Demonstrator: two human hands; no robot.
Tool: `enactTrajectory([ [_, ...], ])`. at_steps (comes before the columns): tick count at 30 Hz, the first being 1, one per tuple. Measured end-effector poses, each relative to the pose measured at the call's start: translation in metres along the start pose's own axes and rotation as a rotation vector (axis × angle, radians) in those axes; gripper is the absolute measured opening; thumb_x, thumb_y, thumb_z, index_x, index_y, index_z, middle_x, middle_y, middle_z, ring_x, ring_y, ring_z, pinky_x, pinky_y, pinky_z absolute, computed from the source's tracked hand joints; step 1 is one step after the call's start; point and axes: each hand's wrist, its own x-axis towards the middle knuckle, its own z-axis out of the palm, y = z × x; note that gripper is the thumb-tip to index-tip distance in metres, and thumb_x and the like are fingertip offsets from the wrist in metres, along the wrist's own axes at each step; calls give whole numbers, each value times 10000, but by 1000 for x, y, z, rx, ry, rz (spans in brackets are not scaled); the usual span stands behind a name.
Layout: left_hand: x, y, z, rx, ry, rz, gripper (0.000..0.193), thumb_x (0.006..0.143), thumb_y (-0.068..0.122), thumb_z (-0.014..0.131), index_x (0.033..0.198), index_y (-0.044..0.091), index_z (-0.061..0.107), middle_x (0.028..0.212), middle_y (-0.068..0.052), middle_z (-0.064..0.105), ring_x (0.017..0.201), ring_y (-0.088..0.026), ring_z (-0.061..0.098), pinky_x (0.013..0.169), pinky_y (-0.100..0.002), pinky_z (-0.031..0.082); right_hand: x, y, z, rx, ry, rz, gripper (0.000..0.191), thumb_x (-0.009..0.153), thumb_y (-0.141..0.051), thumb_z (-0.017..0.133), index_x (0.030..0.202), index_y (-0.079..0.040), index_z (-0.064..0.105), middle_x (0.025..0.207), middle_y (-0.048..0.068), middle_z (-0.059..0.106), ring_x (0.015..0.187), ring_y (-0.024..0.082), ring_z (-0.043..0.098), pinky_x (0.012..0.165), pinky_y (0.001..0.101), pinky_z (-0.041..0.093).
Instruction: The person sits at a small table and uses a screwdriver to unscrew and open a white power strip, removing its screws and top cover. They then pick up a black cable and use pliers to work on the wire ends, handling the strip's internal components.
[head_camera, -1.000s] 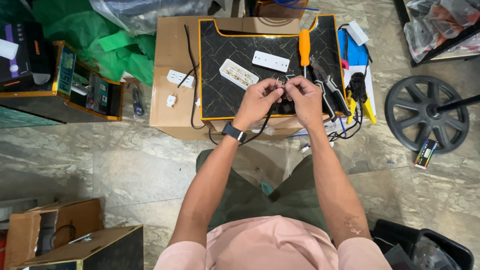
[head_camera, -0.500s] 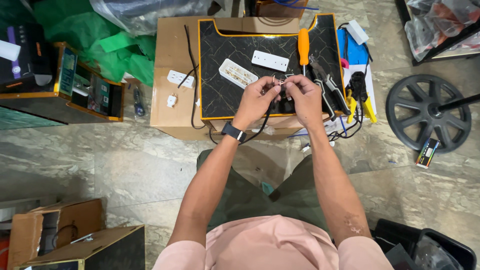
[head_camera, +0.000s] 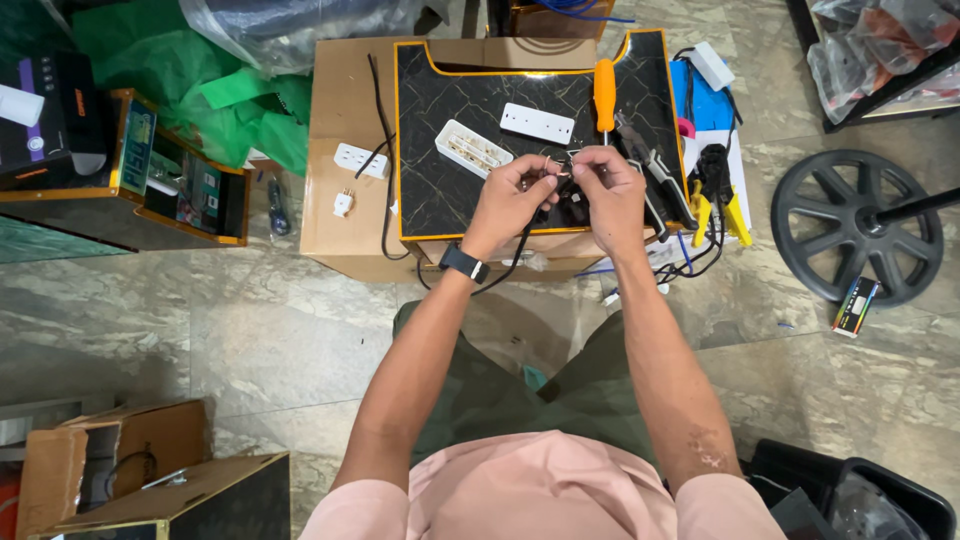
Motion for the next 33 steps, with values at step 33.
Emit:
enactTrajectory([
  [33, 5, -13, -7, -119, -99, 45, 135, 934, 1, 733, 1039, 16, 651, 905, -25, 703, 796, -94, 690, 676, -241, 546, 3, -43, -7, -301, -214, 94, 98, 934, 47, 729, 1019, 6, 700, 941, 22, 711, 868, 71, 661, 780, 233, 541],
])
